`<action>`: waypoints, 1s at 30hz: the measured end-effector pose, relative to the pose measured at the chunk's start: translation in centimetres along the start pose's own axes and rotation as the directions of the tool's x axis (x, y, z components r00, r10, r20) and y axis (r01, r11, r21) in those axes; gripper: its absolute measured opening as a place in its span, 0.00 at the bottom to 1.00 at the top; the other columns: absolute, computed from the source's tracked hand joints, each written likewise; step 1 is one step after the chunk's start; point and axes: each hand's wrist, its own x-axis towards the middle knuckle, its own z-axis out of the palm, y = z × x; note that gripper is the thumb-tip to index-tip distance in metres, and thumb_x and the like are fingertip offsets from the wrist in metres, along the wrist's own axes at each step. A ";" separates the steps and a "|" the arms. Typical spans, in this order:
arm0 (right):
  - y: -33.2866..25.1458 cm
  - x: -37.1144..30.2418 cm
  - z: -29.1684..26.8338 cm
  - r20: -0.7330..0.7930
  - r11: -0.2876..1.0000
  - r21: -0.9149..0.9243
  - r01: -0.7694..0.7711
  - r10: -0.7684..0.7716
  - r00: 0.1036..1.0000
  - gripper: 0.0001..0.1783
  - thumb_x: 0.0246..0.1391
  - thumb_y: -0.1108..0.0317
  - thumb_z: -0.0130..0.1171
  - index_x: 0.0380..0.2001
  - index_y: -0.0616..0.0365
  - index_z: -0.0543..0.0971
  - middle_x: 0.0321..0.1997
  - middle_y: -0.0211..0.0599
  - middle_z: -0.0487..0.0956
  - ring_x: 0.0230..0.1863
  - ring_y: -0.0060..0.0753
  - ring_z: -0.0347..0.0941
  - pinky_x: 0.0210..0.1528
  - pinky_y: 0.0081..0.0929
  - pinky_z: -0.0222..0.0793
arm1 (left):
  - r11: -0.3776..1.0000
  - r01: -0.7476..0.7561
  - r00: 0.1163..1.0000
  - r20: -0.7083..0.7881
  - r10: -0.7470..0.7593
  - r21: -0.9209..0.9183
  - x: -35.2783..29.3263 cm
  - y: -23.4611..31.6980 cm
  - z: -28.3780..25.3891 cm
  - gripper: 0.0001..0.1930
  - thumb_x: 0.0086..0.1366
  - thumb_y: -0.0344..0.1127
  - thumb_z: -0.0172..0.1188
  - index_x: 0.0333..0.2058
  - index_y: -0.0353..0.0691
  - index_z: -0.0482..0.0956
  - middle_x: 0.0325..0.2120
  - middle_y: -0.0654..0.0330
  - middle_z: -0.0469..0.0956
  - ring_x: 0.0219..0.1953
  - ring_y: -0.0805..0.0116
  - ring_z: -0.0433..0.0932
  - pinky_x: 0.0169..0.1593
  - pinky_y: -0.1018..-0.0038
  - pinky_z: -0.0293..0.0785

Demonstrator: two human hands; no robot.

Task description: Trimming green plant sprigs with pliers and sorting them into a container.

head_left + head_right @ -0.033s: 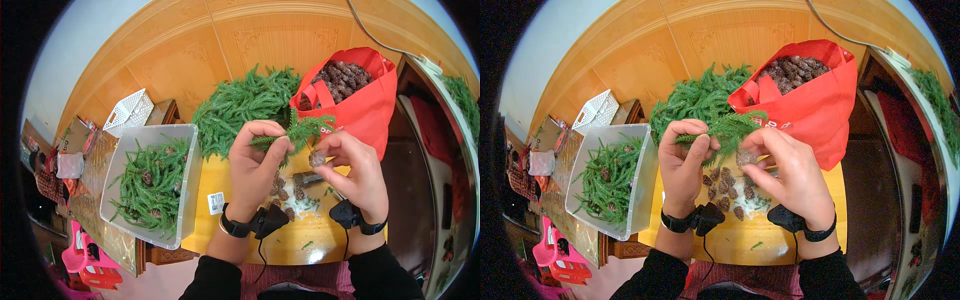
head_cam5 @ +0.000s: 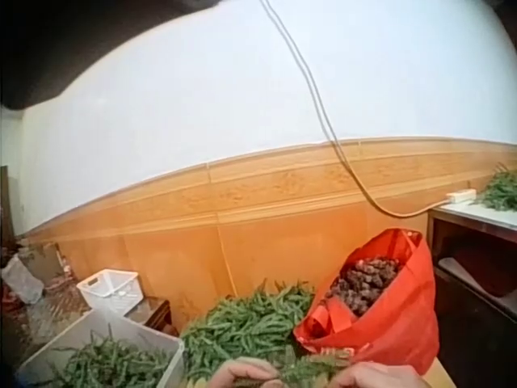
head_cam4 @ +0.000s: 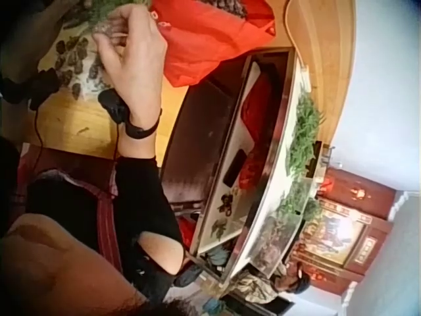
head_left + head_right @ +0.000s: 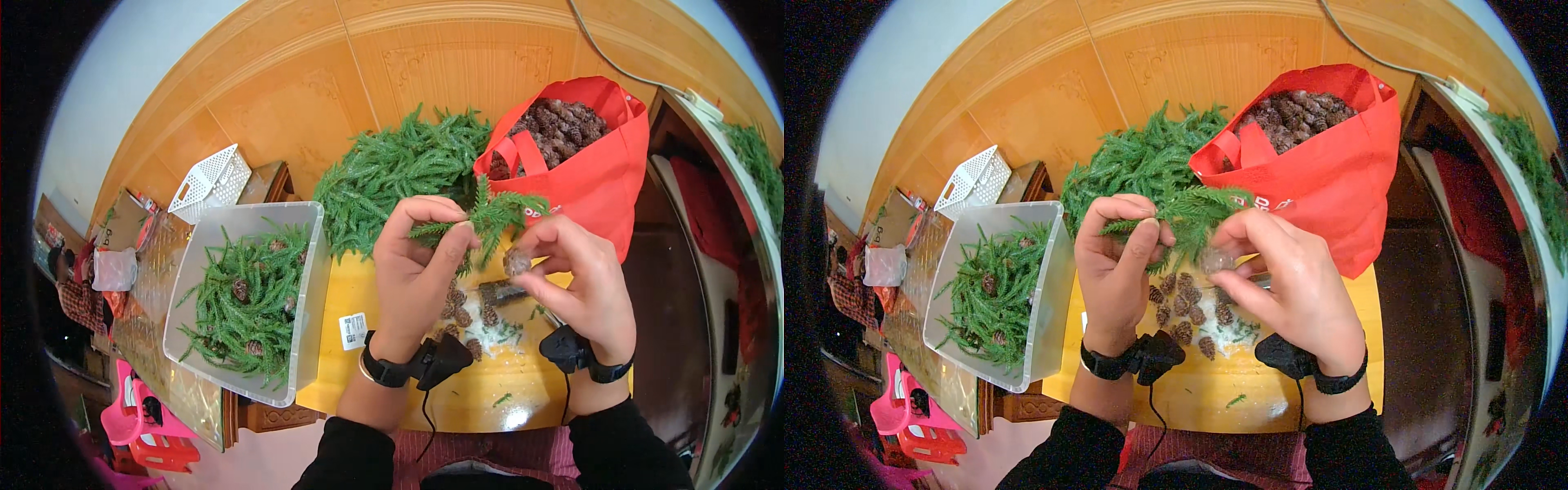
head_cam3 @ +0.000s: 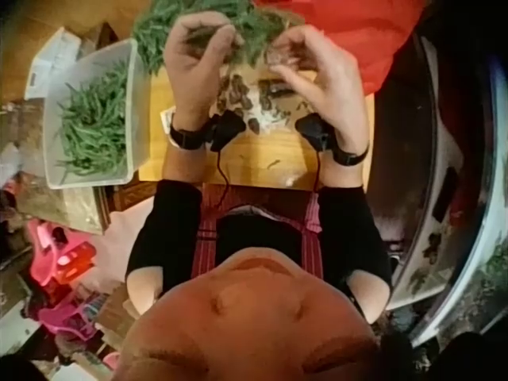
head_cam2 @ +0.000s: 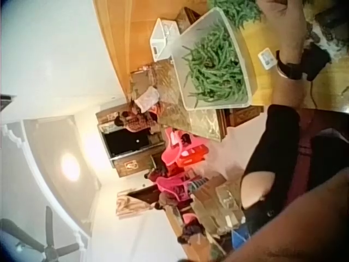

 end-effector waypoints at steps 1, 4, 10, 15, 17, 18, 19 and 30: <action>0.0 0.0 -0.2 -0.001 1.000 -0.001 -0.003 0.003 1.000 0.12 0.37 0.81 0.57 0.30 0.67 0.72 0.32 0.36 0.72 0.32 0.24 0.72 0.31 0.18 0.71 | 1.000 -0.006 1.000 -0.021 0.006 0.004 0.0 0.0 0.1 0.06 0.56 0.20 0.52 0.32 0.36 0.68 0.33 0.59 0.68 0.26 0.73 0.72 0.25 0.84 0.62; -0.1 -0.1 -0.4 0.042 0.999 -0.025 0.048 -0.047 0.998 0.11 0.37 0.82 0.58 0.28 0.67 0.71 0.30 0.34 0.72 0.31 0.23 0.72 0.31 0.17 0.73 | 1.000 -0.025 0.999 -0.037 0.025 0.004 -0.2 0.2 -0.1 0.07 0.55 0.19 0.53 0.32 0.34 0.69 0.33 0.59 0.69 0.27 0.73 0.72 0.27 0.83 0.67; -0.5 0.0 0.0 -0.077 0.996 -0.062 0.069 -0.074 0.994 0.12 0.35 0.82 0.59 0.28 0.66 0.72 0.28 0.33 0.71 0.31 0.22 0.72 0.30 0.16 0.72 | 0.997 -0.080 0.995 -0.058 0.081 0.014 -0.2 -0.2 0.0 0.07 0.54 0.18 0.55 0.32 0.32 0.70 0.34 0.58 0.69 0.28 0.74 0.73 0.30 0.82 0.72; -0.6 -0.2 0.2 -0.093 0.995 -0.099 0.026 -0.036 0.995 0.13 0.34 0.81 0.61 0.28 0.66 0.72 0.28 0.34 0.72 0.30 0.22 0.72 0.27 0.15 0.70 | 0.999 -0.054 0.995 -0.082 0.054 0.001 -0.5 -0.1 0.3 0.07 0.53 0.18 0.56 0.32 0.32 0.70 0.34 0.58 0.69 0.29 0.74 0.73 0.31 0.82 0.73; -0.5 -0.2 0.4 -0.107 0.996 -0.090 0.030 -0.039 0.993 0.13 0.34 0.81 0.61 0.28 0.66 0.72 0.29 0.34 0.72 0.29 0.21 0.73 0.27 0.14 0.70 | 0.995 -0.069 0.995 -0.064 0.073 0.069 -0.6 -0.3 0.8 0.08 0.54 0.19 0.54 0.32 0.35 0.68 0.31 0.58 0.69 0.25 0.73 0.71 0.28 0.83 0.67; -0.4 -0.2 0.5 -0.121 0.996 -0.080 0.036 -0.046 0.992 0.13 0.34 0.81 0.61 0.29 0.66 0.72 0.29 0.34 0.72 0.29 0.21 0.73 0.28 0.14 0.70 | 0.995 -0.067 0.995 -0.064 0.071 0.070 -0.6 -0.3 0.9 0.08 0.54 0.19 0.54 0.32 0.35 0.68 0.31 0.58 0.69 0.25 0.73 0.71 0.28 0.83 0.67; -0.5 -0.2 0.6 -0.120 0.996 -0.078 0.034 -0.043 0.992 0.13 0.34 0.81 0.61 0.29 0.66 0.72 0.29 0.34 0.72 0.29 0.21 0.73 0.28 0.14 0.70 | 0.994 -0.048 0.997 -0.050 0.053 0.101 -0.7 -0.3 1.0 0.08 0.53 0.18 0.54 0.32 0.34 0.69 0.31 0.58 0.69 0.25 0.73 0.71 0.29 0.82 0.68; -0.1 0.0 1.3 -0.213 0.996 -0.076 0.037 -0.053 0.976 0.13 0.37 0.83 0.60 0.30 0.67 0.71 0.31 0.34 0.72 0.32 0.21 0.74 0.30 0.15 0.71 | 0.977 0.212 0.977 -0.030 -0.213 -0.012 -0.8 -0.1 1.1 0.06 0.57 0.25 0.53 0.35 0.33 0.71 0.20 0.63 0.72 0.24 0.77 0.70 0.28 0.84 0.64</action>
